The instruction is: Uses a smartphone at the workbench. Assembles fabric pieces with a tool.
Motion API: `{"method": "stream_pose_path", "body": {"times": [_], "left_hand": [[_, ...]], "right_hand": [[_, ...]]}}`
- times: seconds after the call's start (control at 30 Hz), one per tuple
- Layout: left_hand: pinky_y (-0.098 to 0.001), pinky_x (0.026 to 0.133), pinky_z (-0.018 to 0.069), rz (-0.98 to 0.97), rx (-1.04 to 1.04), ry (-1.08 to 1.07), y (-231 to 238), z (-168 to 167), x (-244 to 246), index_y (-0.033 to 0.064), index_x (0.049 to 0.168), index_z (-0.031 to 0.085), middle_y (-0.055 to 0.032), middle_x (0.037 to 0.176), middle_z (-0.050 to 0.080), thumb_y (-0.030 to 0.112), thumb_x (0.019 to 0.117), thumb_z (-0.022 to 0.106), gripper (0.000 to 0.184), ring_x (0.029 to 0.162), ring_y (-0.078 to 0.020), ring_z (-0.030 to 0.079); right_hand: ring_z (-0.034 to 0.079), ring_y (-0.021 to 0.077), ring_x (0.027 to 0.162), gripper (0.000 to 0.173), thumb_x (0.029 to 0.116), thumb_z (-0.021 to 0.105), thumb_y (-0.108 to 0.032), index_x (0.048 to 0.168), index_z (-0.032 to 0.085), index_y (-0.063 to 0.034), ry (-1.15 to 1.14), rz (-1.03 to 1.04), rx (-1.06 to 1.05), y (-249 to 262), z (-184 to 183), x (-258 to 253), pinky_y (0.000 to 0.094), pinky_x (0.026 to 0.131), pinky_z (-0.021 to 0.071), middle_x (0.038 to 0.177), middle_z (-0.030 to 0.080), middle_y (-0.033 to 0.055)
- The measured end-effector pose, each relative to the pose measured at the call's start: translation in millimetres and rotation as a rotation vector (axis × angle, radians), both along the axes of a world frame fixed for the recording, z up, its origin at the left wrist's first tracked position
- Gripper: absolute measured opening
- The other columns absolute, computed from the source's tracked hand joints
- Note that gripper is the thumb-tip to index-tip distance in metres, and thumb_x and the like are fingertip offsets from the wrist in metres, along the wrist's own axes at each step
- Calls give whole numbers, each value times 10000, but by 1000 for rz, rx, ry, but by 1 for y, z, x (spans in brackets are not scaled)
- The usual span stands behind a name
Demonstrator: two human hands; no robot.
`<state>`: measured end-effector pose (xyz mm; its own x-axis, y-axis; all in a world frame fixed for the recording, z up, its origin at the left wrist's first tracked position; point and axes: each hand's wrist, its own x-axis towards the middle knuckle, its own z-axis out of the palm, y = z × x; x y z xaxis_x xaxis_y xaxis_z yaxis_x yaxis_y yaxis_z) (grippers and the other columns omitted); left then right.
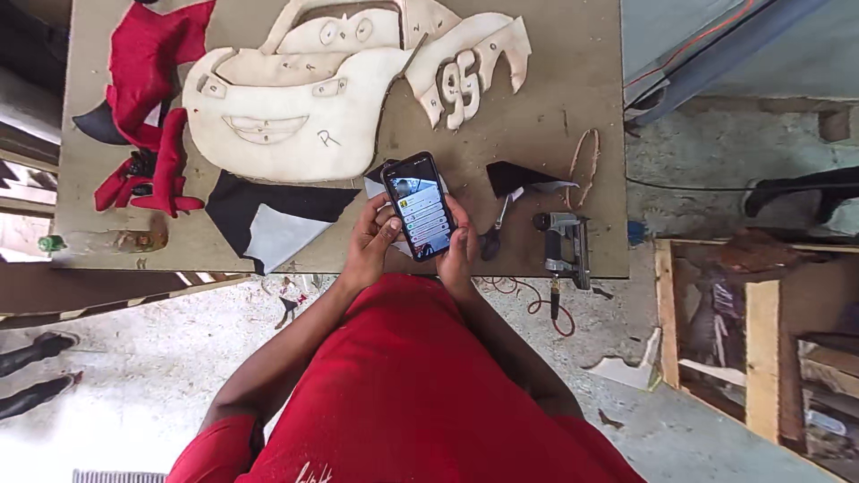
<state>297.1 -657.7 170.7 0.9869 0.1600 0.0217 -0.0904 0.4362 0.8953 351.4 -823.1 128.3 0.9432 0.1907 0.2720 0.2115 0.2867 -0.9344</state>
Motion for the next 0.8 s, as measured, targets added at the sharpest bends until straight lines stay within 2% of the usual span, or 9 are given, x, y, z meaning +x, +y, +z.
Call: {"method": "stream_pose_path", "body": {"times": [0.17, 0.33, 0.5, 0.67, 0.73, 0.8], "left_hand": [[-491, 944, 595, 9, -6, -3, -1, -1, -1, 1, 1469, 375, -203, 1267, 656, 85, 1077, 468, 411, 1092, -311, 699], [-488, 948, 591, 29, -8, -18, 0, 3, 0, -15, 1459, 378, -206, 1251, 661, 84, 1079, 457, 401, 1085, -304, 700], [-475, 944, 593, 51, -18, -14, -1, 2, -2, -21, 1446, 388, -192, 1245, 668, 77, 1074, 471, 394, 1066, -289, 707], [-464, 937, 595, 61, -16, -10, 1, 0, -6, -12, 1451, 392, -189, 1230, 673, 80, 1077, 458, 391, 1060, -280, 708], [-473, 934, 597, 81, -12, -2, 3, 0, -8, -10, 1447, 406, -188, 1228, 670, 80, 1075, 458, 387, 1052, -282, 707], [-475, 935, 598, 99, -13, -8, 8, 1, -9, -4, 1448, 421, -188, 1229, 672, 80, 1075, 462, 384, 1044, -282, 710]], "right_hand": [[590, 241, 1278, 767, 1056, 379, -603, 1419, 497, 63, -25, 54, -35, -6, 5, 5, 443, 1083, 512, 1403, 581, 185], [566, 284, 1308, 831, 1047, 359, -632, 1474, 411, 79, -14, 73, -19, -2, 9, 5, 474, 1096, 504, 1439, 537, 225], [581, 254, 1295, 783, 1065, 352, -596, 1434, 466, 85, -33, 96, -21, -3, 11, 5, 450, 1101, 503, 1413, 568, 200], [569, 260, 1309, 852, 1044, 360, -640, 1474, 406, 94, -26, 142, -72, -6, 16, 1, 454, 1105, 503, 1441, 537, 219], [593, 252, 1268, 835, 1039, 466, -580, 1523, 324, 86, 27, 196, -60, -3, 24, -2, 438, 1056, 542, 1436, 530, 213], [644, 274, 1176, 835, 988, 650, -386, 1559, 248, 70, 117, 296, -23, -3, 33, -5, 425, 917, 616, 1424, 528, 230]]}}
